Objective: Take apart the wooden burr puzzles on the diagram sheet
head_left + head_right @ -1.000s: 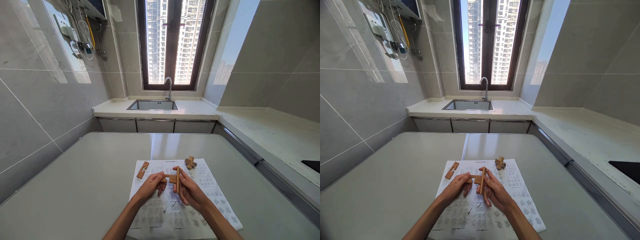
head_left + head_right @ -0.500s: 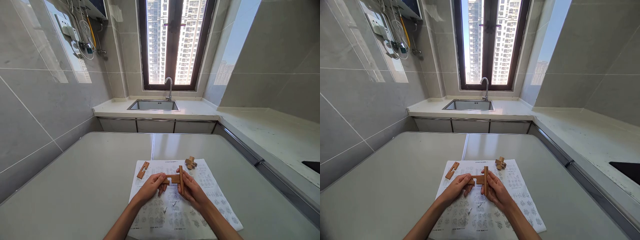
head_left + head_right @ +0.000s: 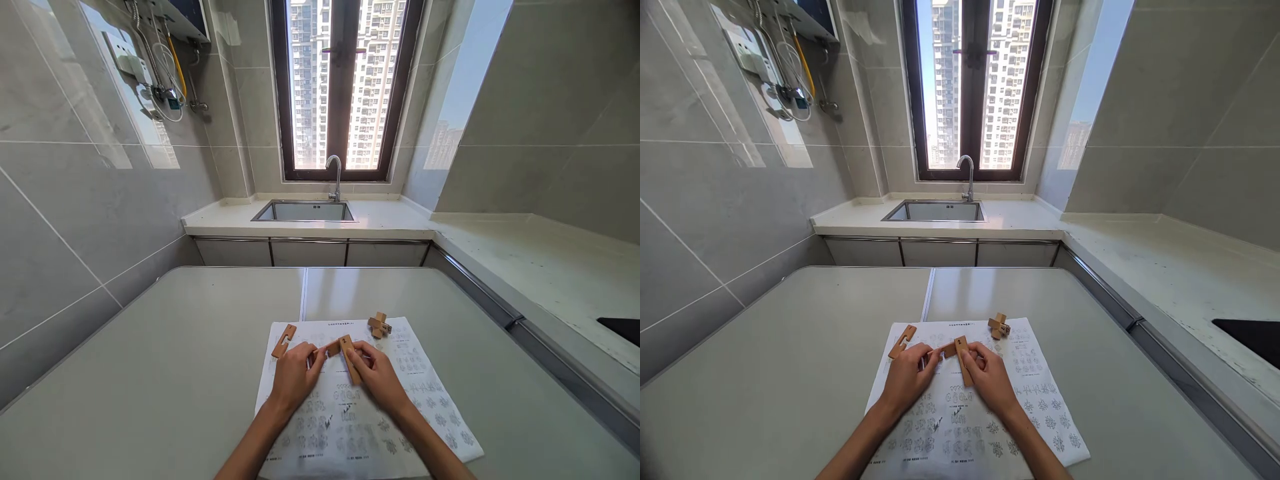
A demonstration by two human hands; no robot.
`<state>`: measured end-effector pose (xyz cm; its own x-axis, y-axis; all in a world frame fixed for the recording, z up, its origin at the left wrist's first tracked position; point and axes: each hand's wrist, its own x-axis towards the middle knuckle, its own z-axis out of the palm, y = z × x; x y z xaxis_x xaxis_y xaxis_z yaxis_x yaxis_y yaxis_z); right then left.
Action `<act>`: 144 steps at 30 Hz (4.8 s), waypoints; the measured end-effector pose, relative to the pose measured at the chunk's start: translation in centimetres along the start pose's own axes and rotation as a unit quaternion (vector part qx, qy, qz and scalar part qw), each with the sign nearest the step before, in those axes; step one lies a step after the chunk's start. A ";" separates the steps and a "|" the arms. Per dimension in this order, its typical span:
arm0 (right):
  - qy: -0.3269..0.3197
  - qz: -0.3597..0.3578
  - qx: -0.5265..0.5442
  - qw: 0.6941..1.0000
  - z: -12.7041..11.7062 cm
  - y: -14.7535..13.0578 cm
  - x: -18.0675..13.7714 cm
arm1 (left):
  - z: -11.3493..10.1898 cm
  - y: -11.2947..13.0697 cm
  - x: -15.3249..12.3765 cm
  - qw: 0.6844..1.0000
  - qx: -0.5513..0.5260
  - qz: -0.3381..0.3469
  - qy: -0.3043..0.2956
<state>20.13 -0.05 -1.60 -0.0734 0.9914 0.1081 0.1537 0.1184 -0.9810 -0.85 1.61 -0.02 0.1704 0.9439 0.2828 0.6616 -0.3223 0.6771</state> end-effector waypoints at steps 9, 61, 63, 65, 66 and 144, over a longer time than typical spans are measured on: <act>0.025 -0.047 -0.191 0.980 0.3 0.8 -0.4 | 0.1 0.0 -0.3 0.993 0.096 0.065 -0.007; -0.061 -0.078 -0.217 0.971 0.5 -0.5 -1.0 | 0.9 -2.4 -0.2 0.979 0.157 0.120 0.058; -0.062 -0.079 -0.215 0.971 0.5 -0.4 -1.0 | 0.8 -1.9 -0.2 0.978 0.135 0.153 0.035; -0.061 -0.084 -0.214 0.971 0.5 -0.2 -1.0 | 0.7 -1.2 -0.4 0.977 0.112 0.184 0.001; -0.060 -0.088 -0.212 0.971 0.5 -0.2 -0.9 | 0.7 -0.8 -0.5 0.975 0.098 0.197 -0.019; 0.206 0.120 0.205 0.949 -2.9 2.3 1.7 | 0.1 0.6 -1.2 0.971 0.031 0.203 -0.123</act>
<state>23.19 2.10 -3.21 0.3199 0.9345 -0.1564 -0.2857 -0.0623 -0.9563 -0.56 0.33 -0.02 0.5906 0.7307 0.3424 0.5440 -0.6739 0.4999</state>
